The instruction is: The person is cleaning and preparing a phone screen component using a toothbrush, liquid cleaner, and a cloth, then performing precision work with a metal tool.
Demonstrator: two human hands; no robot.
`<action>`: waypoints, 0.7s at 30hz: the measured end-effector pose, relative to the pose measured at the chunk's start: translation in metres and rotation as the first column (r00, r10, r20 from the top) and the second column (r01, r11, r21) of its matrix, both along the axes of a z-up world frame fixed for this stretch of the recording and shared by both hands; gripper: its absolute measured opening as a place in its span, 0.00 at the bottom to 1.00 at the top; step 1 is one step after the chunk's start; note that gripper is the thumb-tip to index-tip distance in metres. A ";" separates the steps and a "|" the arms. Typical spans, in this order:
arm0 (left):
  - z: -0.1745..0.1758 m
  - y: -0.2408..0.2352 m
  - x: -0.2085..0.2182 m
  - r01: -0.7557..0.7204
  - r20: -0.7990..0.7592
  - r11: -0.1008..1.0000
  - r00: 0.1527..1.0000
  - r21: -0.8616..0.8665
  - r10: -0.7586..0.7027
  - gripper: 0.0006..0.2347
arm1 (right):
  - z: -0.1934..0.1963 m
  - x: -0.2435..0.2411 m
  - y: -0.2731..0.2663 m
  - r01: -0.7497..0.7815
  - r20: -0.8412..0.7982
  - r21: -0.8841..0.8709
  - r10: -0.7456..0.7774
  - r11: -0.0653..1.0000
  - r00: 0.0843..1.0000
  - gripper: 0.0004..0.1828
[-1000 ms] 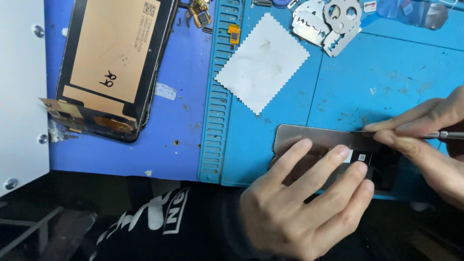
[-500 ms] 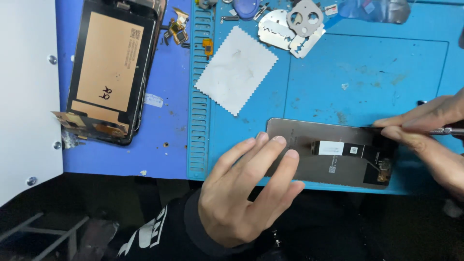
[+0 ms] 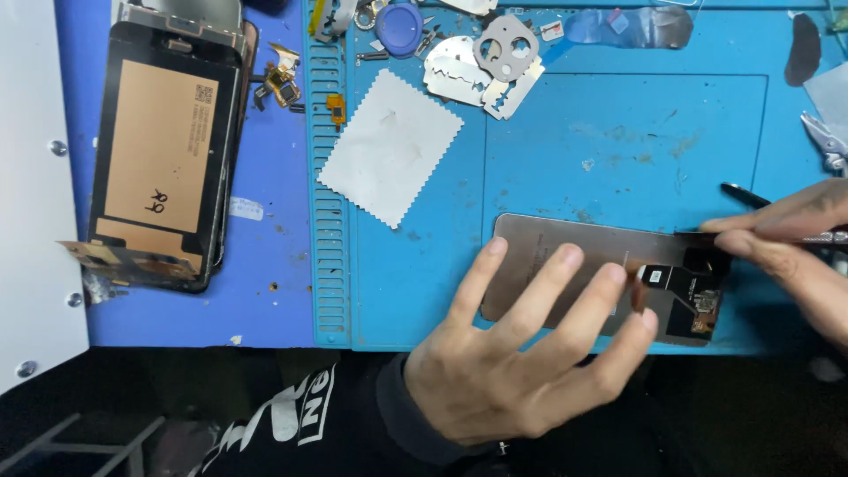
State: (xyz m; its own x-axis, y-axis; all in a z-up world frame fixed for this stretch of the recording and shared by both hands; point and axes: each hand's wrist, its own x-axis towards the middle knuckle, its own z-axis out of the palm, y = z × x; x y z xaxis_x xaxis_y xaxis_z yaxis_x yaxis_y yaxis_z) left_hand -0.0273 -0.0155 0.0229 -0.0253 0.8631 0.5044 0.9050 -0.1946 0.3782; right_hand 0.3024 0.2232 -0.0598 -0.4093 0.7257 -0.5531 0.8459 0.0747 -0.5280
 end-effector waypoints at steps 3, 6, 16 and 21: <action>-0.018 0.000 0.006 0.023 -0.080 1.000 0.996 -0.021 -0.025 0.10 | -0.026 0.023 0.011 0.057 -0.077 -0.161 -0.070 0.985 0.995 0.27; -0.023 0.002 0.004 0.007 -0.166 1.000 0.986 0.005 -0.006 0.09 | -0.014 -0.003 0.008 0.179 0.075 -0.306 -0.164 0.935 0.984 0.24; -0.022 0.002 -0.003 -0.023 -0.136 0.989 0.990 0.144 0.043 0.05 | 0.089 -0.130 -0.032 -0.257 -0.209 0.188 0.294 0.948 0.932 0.03; -0.021 0.004 -0.003 -0.036 -0.128 0.985 0.990 0.169 0.058 0.05 | 0.111 -0.172 -0.061 -0.142 -0.253 0.309 0.225 0.941 0.941 0.12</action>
